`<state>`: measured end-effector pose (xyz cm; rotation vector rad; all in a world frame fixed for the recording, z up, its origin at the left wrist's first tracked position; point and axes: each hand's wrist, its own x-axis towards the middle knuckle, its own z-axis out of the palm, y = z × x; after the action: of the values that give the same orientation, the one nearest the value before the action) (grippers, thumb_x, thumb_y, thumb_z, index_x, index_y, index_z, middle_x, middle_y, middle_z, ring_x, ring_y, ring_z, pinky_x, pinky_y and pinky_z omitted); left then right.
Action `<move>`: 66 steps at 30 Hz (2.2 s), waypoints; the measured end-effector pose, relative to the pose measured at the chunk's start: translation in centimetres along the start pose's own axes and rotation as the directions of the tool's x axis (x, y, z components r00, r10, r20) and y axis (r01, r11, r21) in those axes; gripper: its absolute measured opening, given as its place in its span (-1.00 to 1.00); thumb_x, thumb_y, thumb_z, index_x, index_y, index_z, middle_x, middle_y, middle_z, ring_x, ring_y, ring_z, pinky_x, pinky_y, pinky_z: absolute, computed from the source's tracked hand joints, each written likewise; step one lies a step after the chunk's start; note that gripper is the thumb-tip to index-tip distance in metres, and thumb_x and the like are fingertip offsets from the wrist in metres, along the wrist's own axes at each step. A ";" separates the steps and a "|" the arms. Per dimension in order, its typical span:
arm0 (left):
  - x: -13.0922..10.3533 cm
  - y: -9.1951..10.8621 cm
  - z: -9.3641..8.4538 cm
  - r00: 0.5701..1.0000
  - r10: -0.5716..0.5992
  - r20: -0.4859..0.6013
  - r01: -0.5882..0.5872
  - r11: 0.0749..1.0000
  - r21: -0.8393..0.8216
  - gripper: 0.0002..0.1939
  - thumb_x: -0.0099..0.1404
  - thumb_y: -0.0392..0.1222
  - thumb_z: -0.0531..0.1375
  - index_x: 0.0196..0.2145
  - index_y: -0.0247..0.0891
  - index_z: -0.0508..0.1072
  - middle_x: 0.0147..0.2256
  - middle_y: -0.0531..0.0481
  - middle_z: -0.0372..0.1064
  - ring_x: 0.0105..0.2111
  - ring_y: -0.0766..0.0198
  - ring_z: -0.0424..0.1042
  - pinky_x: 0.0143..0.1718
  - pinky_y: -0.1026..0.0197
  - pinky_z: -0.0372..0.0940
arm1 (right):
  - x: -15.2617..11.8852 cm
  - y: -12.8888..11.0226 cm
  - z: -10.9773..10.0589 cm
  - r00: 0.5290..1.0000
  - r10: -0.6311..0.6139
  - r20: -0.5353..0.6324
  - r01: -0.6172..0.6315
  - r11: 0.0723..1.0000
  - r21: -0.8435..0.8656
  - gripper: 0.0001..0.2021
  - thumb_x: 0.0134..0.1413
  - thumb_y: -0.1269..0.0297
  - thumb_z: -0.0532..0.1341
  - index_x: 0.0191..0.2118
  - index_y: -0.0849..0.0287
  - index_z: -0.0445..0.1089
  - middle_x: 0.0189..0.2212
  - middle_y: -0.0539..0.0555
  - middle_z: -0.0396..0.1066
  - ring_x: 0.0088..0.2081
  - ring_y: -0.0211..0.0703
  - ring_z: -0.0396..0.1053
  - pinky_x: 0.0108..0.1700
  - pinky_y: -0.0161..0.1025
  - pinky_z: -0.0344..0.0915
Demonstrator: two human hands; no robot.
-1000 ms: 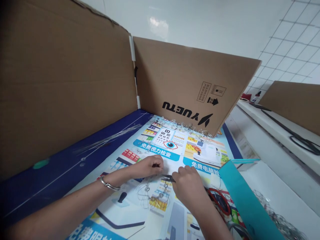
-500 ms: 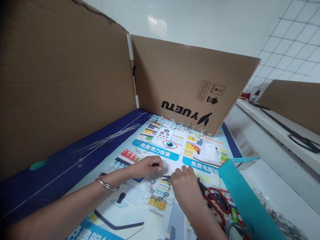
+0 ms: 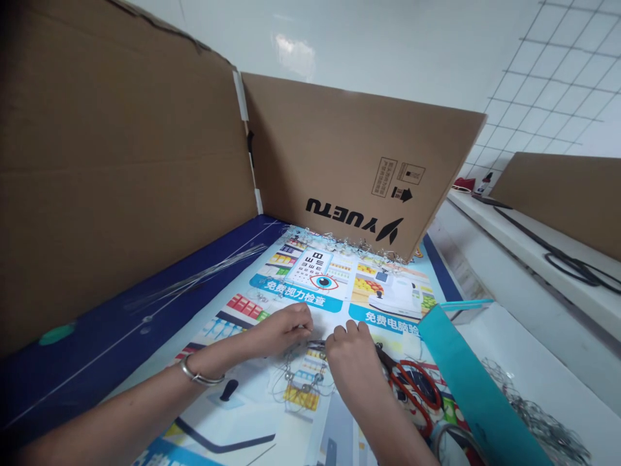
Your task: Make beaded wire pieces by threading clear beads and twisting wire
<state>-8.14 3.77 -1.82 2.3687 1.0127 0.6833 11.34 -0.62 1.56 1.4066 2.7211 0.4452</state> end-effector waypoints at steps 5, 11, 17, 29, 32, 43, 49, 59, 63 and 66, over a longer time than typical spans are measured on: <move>-0.1 0.8 -0.5 0.999 0.032 0.013 -0.034 0.989 0.145 -0.86 0.21 -0.31 0.04 -0.40 -0.24 0.39 -0.41 0.02 0.31 -0.33 0.28 0.26 -0.28 0.28 0.12 | 0.0 0.0 0.2 1.000 -0.008 0.017 0.008 1.000 -0.005 -0.92 -0.05 0.51 0.15 -0.43 0.20 0.32 -0.46 0.10 0.31 -0.31 -0.08 0.17 -0.29 -0.14 -0.06; -0.5 2.3 -0.6 0.997 -0.069 0.039 0.056 0.961 0.269 -0.83 0.21 -0.29 0.01 -0.38 -0.19 0.39 -0.40 0.02 0.37 -0.34 0.23 0.33 -0.34 0.27 0.11 | -0.1 -0.3 -0.2 1.000 0.014 -0.007 -0.014 1.000 0.024 -0.92 -0.06 0.51 0.16 -0.45 0.22 0.33 -0.48 0.11 0.30 -0.32 -0.09 0.18 -0.29 -0.14 -0.03; -0.9 3.1 0.1 0.969 -0.248 0.020 0.232 0.928 0.292 -0.85 0.24 -0.21 -0.02 -0.38 -0.18 0.33 -0.42 0.03 0.39 -0.43 0.23 0.34 -0.46 0.29 0.05 | -0.4 -0.4 0.0 0.999 0.046 -0.020 -0.046 0.998 0.039 -0.91 -0.08 0.53 0.14 -0.44 0.22 0.34 -0.48 0.12 0.30 -0.31 -0.06 0.20 -0.29 -0.13 -0.01; -1.6 2.2 0.9 0.935 -0.352 0.025 0.345 0.927 0.146 -0.87 0.29 -0.19 -0.10 -0.34 -0.19 0.20 -0.44 0.06 0.31 -0.45 0.29 0.30 -0.44 0.32 0.07 | -1.2 -0.9 0.8 0.995 0.028 -0.097 -0.027 1.000 0.014 -0.93 -0.05 0.51 0.14 -0.39 0.24 0.32 -0.48 0.11 0.25 -0.34 -0.07 0.15 -0.31 -0.12 -0.01; -1.7 2.1 1.0 0.946 -0.322 0.022 0.316 0.939 0.133 -0.85 0.30 -0.18 -0.12 -0.34 -0.19 0.19 -0.43 0.07 0.30 -0.45 0.30 0.28 -0.43 0.32 0.07 | -1.2 -0.9 0.8 0.992 0.001 -0.123 -0.002 1.000 -0.004 -0.93 -0.03 0.50 0.14 -0.38 0.24 0.32 -0.48 0.10 0.24 -0.35 -0.08 0.13 -0.31 -0.13 -0.02; -1.8 2.3 1.0 0.957 -0.285 0.059 0.271 0.946 0.178 -0.84 0.32 -0.19 -0.14 -0.33 -0.19 0.17 -0.43 0.06 0.30 -0.44 0.29 0.27 -0.44 0.31 0.04 | -0.8 -0.3 0.6 0.978 -0.124 -0.165 0.118 0.992 -0.048 -0.90 0.04 0.50 0.08 -0.33 0.24 0.31 -0.45 0.10 0.25 -0.32 -0.08 0.11 -0.26 -0.11 -0.01; -2.0 1.9 1.1 0.968 -0.240 0.076 0.217 0.947 0.235 -0.85 0.33 -0.21 -0.16 -0.30 -0.19 0.17 -0.42 0.04 0.34 -0.44 0.27 0.31 -0.46 0.30 0.04 | -0.8 -0.2 0.3 0.969 -0.172 -0.179 0.160 0.984 -0.079 -0.86 0.06 0.54 0.04 -0.34 0.24 0.31 -0.46 0.08 0.24 -0.34 -0.11 0.12 -0.27 -0.12 -0.01; -1.9 2.2 1.2 0.964 -0.247 0.097 0.199 0.915 0.352 -0.88 0.31 -0.22 -0.13 -0.31 -0.20 0.16 -0.46 0.00 0.36 -0.45 0.21 0.33 -0.49 0.27 -0.01 | -0.8 -1.4 -0.4 0.998 -0.033 -0.055 0.031 0.999 -0.027 -0.91 -0.01 0.51 0.11 -0.40 0.25 0.35 -0.49 0.12 0.27 -0.33 -0.06 0.15 -0.32 -0.12 -0.01; -2.0 2.6 1.1 0.964 -0.258 0.069 0.224 0.923 0.313 -0.86 0.32 -0.20 -0.16 -0.31 -0.20 0.14 -0.47 -0.01 0.36 -0.46 0.20 0.34 -0.50 0.27 0.00 | -1.1 -2.3 -0.6 0.999 0.038 -0.014 -0.039 0.999 -0.032 -0.89 -0.03 0.52 0.11 -0.41 0.27 0.36 -0.48 0.15 0.27 -0.34 -0.06 0.15 -0.32 -0.11 0.00; -2.0 2.6 1.0 0.958 -0.282 0.043 0.265 0.935 0.237 -0.84 0.34 -0.18 -0.18 -0.30 -0.20 0.14 -0.46 0.01 0.35 -0.47 0.23 0.34 -0.49 0.29 0.03 | -1.3 -2.4 -0.7 0.998 0.051 -0.022 -0.051 0.998 -0.045 -0.88 -0.04 0.53 0.10 -0.39 0.29 0.37 -0.47 0.16 0.28 -0.33 -0.06 0.15 -0.31 -0.10 0.00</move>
<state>-7.37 0.42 -1.56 2.3555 1.4197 0.3863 10.05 -3.13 1.43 1.4712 2.6783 0.5233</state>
